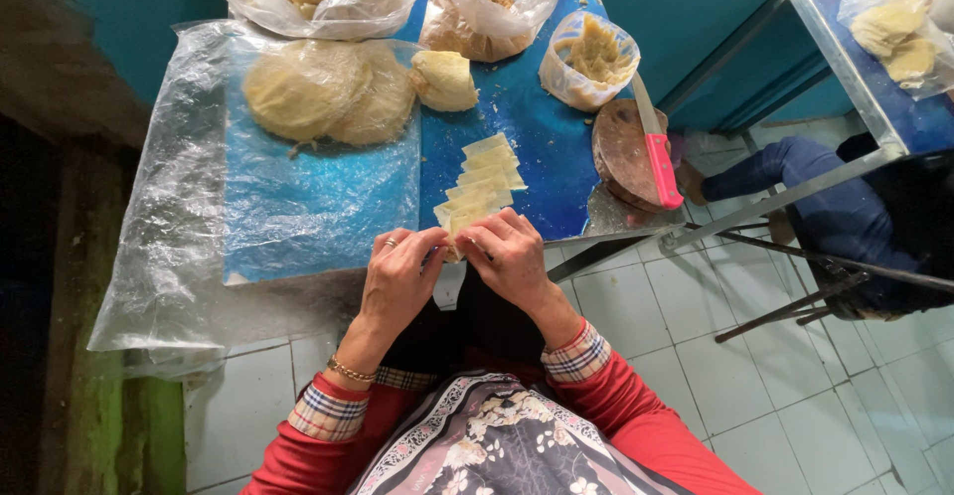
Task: The person sits at a work table and folds thin dough pieces by hand, pressing each folded piece and placing it onto a growing stack of folded pastries on the blue work surface. They repeatedly take new dough pieces from a pile and from a plastic bag, fold them one at a time, and add them to the stack.
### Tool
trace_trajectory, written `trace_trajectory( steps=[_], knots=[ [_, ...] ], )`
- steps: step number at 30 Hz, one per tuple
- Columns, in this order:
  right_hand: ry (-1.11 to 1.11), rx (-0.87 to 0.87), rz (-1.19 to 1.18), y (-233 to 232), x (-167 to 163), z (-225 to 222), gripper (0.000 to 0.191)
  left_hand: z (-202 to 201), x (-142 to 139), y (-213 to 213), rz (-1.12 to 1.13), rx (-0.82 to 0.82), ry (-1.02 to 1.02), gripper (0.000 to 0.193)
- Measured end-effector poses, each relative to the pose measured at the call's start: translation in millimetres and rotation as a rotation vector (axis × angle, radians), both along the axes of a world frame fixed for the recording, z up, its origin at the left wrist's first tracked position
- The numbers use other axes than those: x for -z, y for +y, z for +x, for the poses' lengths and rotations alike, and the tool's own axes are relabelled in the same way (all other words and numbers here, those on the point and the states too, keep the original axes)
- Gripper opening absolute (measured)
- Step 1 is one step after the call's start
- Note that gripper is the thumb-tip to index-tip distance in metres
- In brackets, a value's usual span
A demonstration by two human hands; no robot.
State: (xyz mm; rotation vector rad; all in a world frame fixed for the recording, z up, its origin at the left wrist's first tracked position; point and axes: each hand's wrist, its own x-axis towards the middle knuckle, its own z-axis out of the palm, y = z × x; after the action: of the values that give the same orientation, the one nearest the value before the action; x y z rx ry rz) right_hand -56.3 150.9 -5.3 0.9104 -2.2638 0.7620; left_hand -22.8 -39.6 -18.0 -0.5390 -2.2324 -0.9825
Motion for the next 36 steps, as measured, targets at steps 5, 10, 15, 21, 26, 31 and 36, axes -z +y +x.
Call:
trace_trajectory(
  steps=[5, 10, 15, 21, 26, 31, 36],
  knots=[
    [0.001, 0.000, 0.035, -0.9, -4.0, 4.2, 0.012, 0.5, 0.1, 0.7, 0.029, 0.009, -0.030, 0.020],
    [0.052, 0.060, 0.118, -2.0, -9.0, 20.7, 0.026, -3.3, 0.9, -2.4, 0.085, 0.039, -0.140, 0.019],
    [0.080, 0.064, 0.167, -8.1, -10.1, 33.2, 0.036, -13.3, -5.0, -8.4, 0.157, 0.044, -0.335, 0.020],
    [0.057, 0.083, 0.187, -8.6, -6.6, 33.0, 0.034, -25.2, -13.2, -14.8, 0.121, 0.078, -0.254, 0.010],
    [0.044, 0.086, 0.175, -8.8, -4.9, 33.3, 0.033, -33.9, -7.1, -13.2, -0.029, -0.033, -0.200, 0.007],
    [0.049, 0.089, 0.165, -8.6, -3.1, 34.5, 0.034, -30.3, -3.9, -12.3, -0.140, -0.108, -0.115, 0.007],
    [-0.072, 0.097, 0.047, -8.8, 4.4, 32.0, 0.024, -5.2, -7.0, -20.3, -0.150, 0.065, -0.162, 0.009]
  ],
)
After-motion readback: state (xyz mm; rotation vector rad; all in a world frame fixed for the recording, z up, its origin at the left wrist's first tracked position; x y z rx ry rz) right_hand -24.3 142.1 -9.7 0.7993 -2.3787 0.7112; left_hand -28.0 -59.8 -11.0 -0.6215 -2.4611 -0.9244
